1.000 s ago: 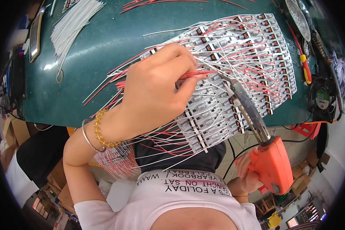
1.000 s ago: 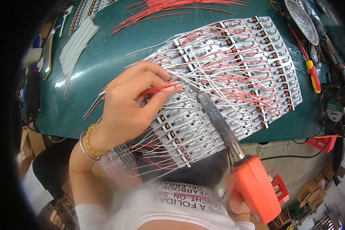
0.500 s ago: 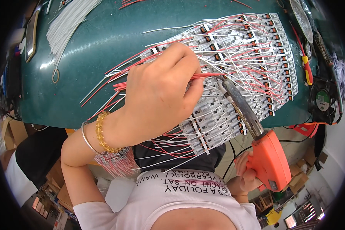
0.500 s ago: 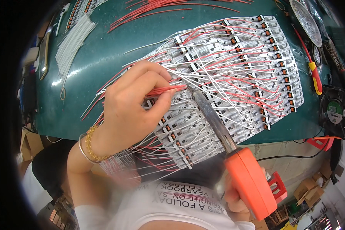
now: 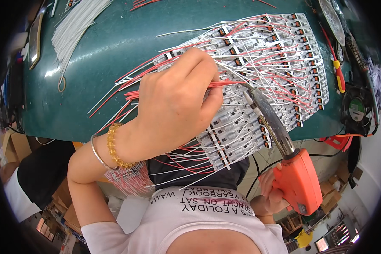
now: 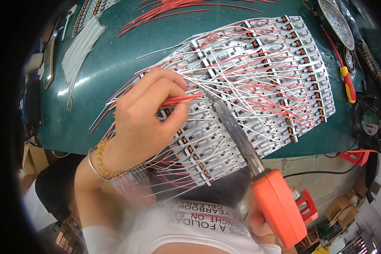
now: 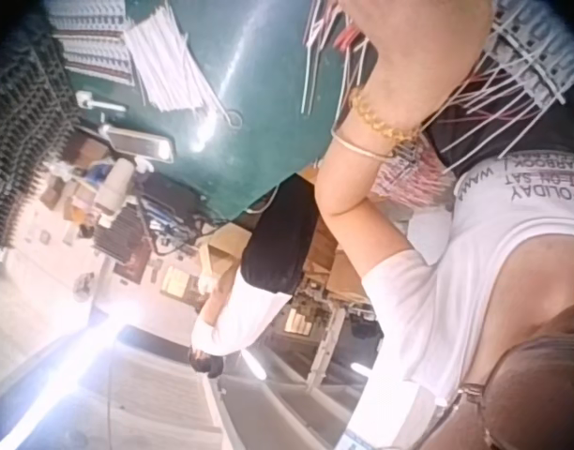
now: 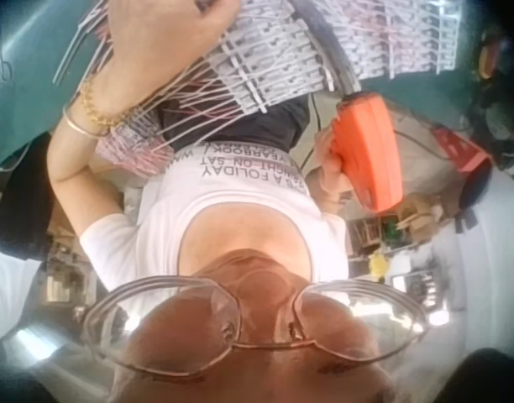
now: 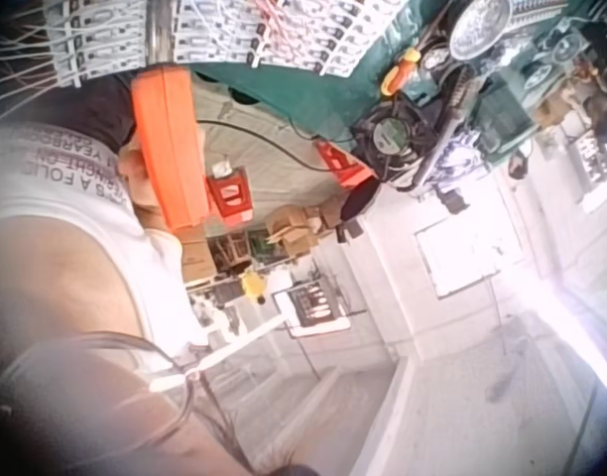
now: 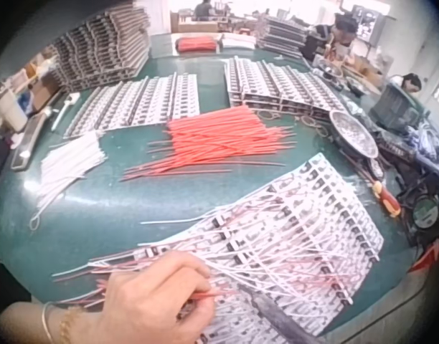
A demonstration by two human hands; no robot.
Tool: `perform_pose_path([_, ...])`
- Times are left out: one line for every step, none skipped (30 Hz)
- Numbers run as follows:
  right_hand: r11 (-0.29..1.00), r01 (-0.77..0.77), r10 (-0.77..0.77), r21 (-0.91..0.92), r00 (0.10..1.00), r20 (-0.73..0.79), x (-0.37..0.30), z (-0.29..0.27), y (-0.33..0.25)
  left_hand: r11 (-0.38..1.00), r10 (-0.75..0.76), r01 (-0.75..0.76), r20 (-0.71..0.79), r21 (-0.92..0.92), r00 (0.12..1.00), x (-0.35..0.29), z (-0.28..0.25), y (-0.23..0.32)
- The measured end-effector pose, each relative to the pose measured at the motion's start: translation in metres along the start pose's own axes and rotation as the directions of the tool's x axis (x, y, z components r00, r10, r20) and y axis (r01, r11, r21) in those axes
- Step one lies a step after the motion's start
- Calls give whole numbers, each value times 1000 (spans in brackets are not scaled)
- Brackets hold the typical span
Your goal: The person uses a soldering iron to attach red and white wires to a grid of electronic components on a circuit board. They repeatedly pick up individual wires, position them on the board, and apply the soldering iron to secure the connections.
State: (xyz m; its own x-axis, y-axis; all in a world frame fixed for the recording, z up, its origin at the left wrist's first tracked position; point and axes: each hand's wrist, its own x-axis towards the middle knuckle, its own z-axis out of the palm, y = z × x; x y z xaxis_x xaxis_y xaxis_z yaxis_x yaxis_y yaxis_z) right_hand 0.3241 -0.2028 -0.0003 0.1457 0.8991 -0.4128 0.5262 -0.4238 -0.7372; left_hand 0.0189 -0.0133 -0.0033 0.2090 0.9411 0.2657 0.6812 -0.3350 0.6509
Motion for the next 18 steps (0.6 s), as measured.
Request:
perform_pose_path([997, -5, 7, -78, 1000, 25, 0, -2, -2, 1000, -3, 3, -3, -2, 1000, -1, -1, -1])
perform_pose_path([994, 105, -106, 12, 993, 44, 7, 0, -1, 1000, -7, 7, -6, -5, 1000, -2, -2, -2])
perform_pose_path([973, 206, -211, 105, 976, 47, 11, 3, -3, 1000, 4, -4, -5, -17, 1000, 0, 0, -1])
perform_pose_path([845, 403, -426, 352, 904, -12, 35, 16, -8, 1000, 13, -14, -6, -24, 1000, 0, 1, 0])
perform_pose_path([765, 476, -496, 433, 865, -74, 38, 20, -12, 999, 23, -23, -6, -30, 1000, 1, 2, 1])
perform_pose_path([674, 539, -561, 504, 818, -125, 44, 26, -16, 997, 24, -25, -30, -68, 999, 1, 1, 1])
perform_pose_path([727, 517, -520, 452, 844, -129, 41, 24, -25, 994, 24, -30, -53, -105, 998, 2, 0, 1])
perform_pose_path([751, 500, -494, 431, 859, -136, 40, 24, -28, 989, 25, -36, -76, -143, 997, 2, 0, 2])
perform_pose_path([776, 480, -467, 409, 873, -140, 38, 24, -32, 984, 30, -40, -60, -171, 998, 1, 0, 2])
perform_pose_path([776, 470, -455, 420, 879, -143, 38, 25, -34, 979, 36, -44, -43, -199, 998, 0, 1, 2])
perform_pose_path([776, 474, -466, 416, 876, -129, 39, 24, -33, 973, 43, -48, -27, -227, 999, 0, 1, 2])
perform_pose_path([777, 477, -474, 411, 873, -116, 39, 23, -32, 979, 26, -27, -7, -202, 1000, -1, 2, 4])
perform_pose_path([776, 494, -503, 392, 860, -86, 40, 18, -29, 984, 9, -7, 13, -176, 1000, -3, 3, 5])
perform_pose_path([773, 484, -500, 411, 863, -75, 40, 15, -25, 989, -7, 12, 32, -150, 999, -3, 3, 7])
perform_pose_path([770, 471, -496, 431, 866, -59, 40, 12, -22, 991, 11, -11, 0, -131, 1000, -3, 5, 5])
perform_pose_path([761, 429, -461, 487, 885, -60, 37, 11, -18, 993, 30, -34, -31, -112, 999, -4, 7, 3])
perform_pose_path([747, 387, -425, 541, 903, -58, 33, 9, -16, 994, 50, -56, -62, -92, 997, -4, 9, 2])
perform_pose_path([823, 329, -335, 464, 939, -72, 27, 10, -15, 996, 31, -33, -23, -83, 999, -4, 7, 4])
